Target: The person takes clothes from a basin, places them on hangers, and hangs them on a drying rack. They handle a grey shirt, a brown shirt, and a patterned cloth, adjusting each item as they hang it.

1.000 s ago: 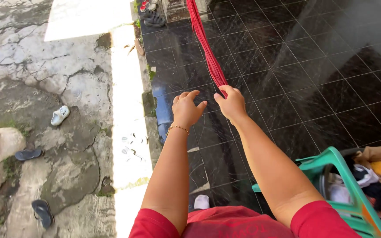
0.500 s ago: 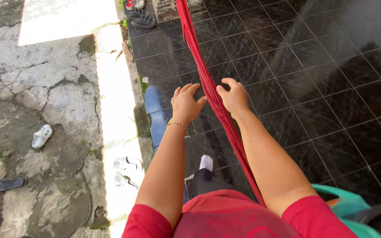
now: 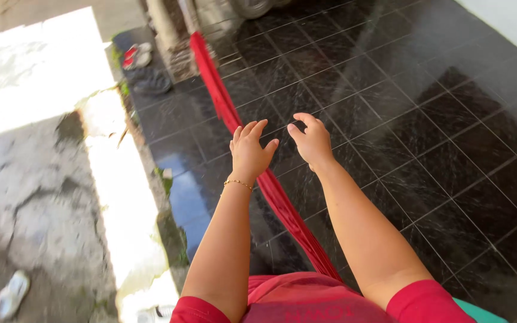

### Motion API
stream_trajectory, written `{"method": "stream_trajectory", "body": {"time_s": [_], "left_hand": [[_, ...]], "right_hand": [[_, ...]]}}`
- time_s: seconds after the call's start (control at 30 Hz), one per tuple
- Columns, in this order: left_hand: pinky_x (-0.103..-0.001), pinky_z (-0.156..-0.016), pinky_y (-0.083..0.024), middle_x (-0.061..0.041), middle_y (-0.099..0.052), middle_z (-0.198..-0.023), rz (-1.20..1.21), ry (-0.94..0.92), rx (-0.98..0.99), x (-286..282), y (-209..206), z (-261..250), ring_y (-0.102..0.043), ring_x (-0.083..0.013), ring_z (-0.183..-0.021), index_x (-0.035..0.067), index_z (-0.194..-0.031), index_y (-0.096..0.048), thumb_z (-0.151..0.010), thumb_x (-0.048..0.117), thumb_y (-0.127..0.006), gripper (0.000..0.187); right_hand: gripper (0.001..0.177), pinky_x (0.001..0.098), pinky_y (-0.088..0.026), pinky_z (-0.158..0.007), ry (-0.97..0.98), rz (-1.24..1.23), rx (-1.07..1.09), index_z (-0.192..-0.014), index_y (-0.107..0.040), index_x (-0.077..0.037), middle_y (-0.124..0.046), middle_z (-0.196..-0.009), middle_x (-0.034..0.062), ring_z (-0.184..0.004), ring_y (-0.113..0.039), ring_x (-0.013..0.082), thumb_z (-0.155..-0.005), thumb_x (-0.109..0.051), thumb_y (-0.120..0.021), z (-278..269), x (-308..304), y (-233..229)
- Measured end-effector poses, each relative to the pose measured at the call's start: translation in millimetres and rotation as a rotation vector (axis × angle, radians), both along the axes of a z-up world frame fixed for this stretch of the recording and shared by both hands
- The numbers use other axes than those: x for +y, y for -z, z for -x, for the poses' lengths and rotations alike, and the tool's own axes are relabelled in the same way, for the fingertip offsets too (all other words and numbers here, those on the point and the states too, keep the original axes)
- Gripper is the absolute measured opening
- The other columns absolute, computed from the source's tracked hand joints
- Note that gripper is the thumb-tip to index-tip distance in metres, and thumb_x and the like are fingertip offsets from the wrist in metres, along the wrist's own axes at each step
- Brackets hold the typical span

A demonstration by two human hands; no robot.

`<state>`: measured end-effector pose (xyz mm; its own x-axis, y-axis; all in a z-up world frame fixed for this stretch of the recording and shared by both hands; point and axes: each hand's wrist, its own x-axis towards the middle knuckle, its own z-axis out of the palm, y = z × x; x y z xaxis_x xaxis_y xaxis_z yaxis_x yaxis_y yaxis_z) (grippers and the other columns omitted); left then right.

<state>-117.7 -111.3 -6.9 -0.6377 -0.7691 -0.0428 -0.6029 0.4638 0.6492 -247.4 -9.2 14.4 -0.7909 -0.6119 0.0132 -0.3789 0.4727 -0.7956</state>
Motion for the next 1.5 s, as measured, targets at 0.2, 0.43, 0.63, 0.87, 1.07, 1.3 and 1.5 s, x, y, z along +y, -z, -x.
{"method": "stream_trajectory", "body": {"time_s": [0.2, 0.43, 0.63, 0.87, 1.07, 1.3, 1.5], "left_hand": [[-0.065, -0.12, -0.025, -0.002, -0.047, -0.156, -0.014, 0.293, 0.036, -50.5, -1.3, 114.4, -0.027, -0.0391, -0.153, 0.032, -0.152, -0.05, -0.094, 0.044, -0.068, 0.062], [-0.067, -0.116, -0.03, -0.006, -0.052, -0.152, 0.081, 0.655, 0.125, -82.5, -9.6, 236.0, -0.035, -0.043, -0.148, 0.028, -0.15, -0.055, -0.094, 0.04, -0.071, 0.06], [-0.062, -0.116, -0.034, -0.007, -0.059, -0.144, 0.052, 1.009, 0.267, -10.5, 12.2, 314.6, -0.044, -0.0399, -0.143, 0.025, -0.143, -0.062, -0.091, 0.036, -0.076, 0.054], [-0.052, -0.121, -0.029, -0.012, -0.065, -0.137, -0.058, 1.445, 0.338, 148.5, 16.1, 330.8, -0.054, -0.0355, -0.136, 0.015, -0.14, -0.064, -0.092, 0.03, -0.077, 0.052], [-0.049, -0.122, -0.029, -0.017, -0.066, -0.133, -0.141, 1.723, 0.49, 327.2, 19.3, 328.7, -0.058, -0.0354, -0.131, 0.011, -0.137, -0.066, -0.099, 0.04, -0.068, 0.048], [-0.051, -0.124, -0.025, -0.016, -0.06, -0.142, -0.235, 1.962, 0.317, 520.6, -0.6, 280.8, -0.051, -0.0339, -0.139, 0.012, -0.143, -0.06, -0.101, 0.045, -0.062, 0.054], [-0.053, -0.121, -0.03, -0.011, -0.062, -0.138, -0.3, 2.127, 0.343, 646.0, 19.8, 205.7, -0.051, -0.0377, -0.136, 0.019, -0.142, -0.061, -0.096, 0.045, -0.066, 0.053]], "right_hand": [[0.041, 0.047, -0.055, -0.099, 0.287, 0.034, -0.011, -0.131, -0.069, -0.02, -0.064, -0.13, 0.0139, -0.121, -0.064, 0.036, -0.093, -0.037, -0.071, 88.0, -24.7, 19.2], [0.044, 0.0487, -0.053, -0.104, 0.632, 0.048, -0.049, -0.137, -0.064, -0.016, -0.058, -0.14, 0.0173, -0.128, -0.06, 0.0386, -0.098, -0.035, -0.066, 154.2, -25.5, 1.1], [0.045, 0.0504, -0.05, -0.106, 0.982, 0.132, -0.109, -0.142, -0.061, -0.016, -0.051, -0.148, 0.0152, -0.135, -0.053, 0.0398, -0.101, -0.036, -0.063, 148.8, 54.3, -11.4], [0.037, 0.0428, -0.053, -0.102, 1.34, -0.015, 0.287, -0.129, -0.069, -0.012, -0.065, -0.126, 0.0142, -0.12, -0.064, 0.0344, -0.096, -0.029, -0.069, 113.9, 196.2, 21.6], [0.038, 0.047, -0.051, -0.105, 1.564, 0.048, 0.239, -0.133, -0.065, -0.013, -0.062, -0.132, 0.0156, -0.125, -0.061, 0.0365, -0.098, -0.028, -0.067, 77.5, 336.0, 6.6], [0.042, 0.0473, -0.052, -0.105, 1.812, -0.027, 0.122, -0.137, -0.064, -0.018, -0.053, -0.142, 0.0133, -0.129, -0.058, 0.0384, -0.097, -0.032, -0.067, 13.6, 499.4, 16.9], [0.04, 0.051, -0.049, -0.107, 2.012, -0.163, 0.136, -0.135, -0.065, -0.021, -0.055, -0.139, 0.0138, -0.129, -0.058, 0.0406, -0.096, -0.032, -0.067, -71.6, 569.9, 1.8]]}}
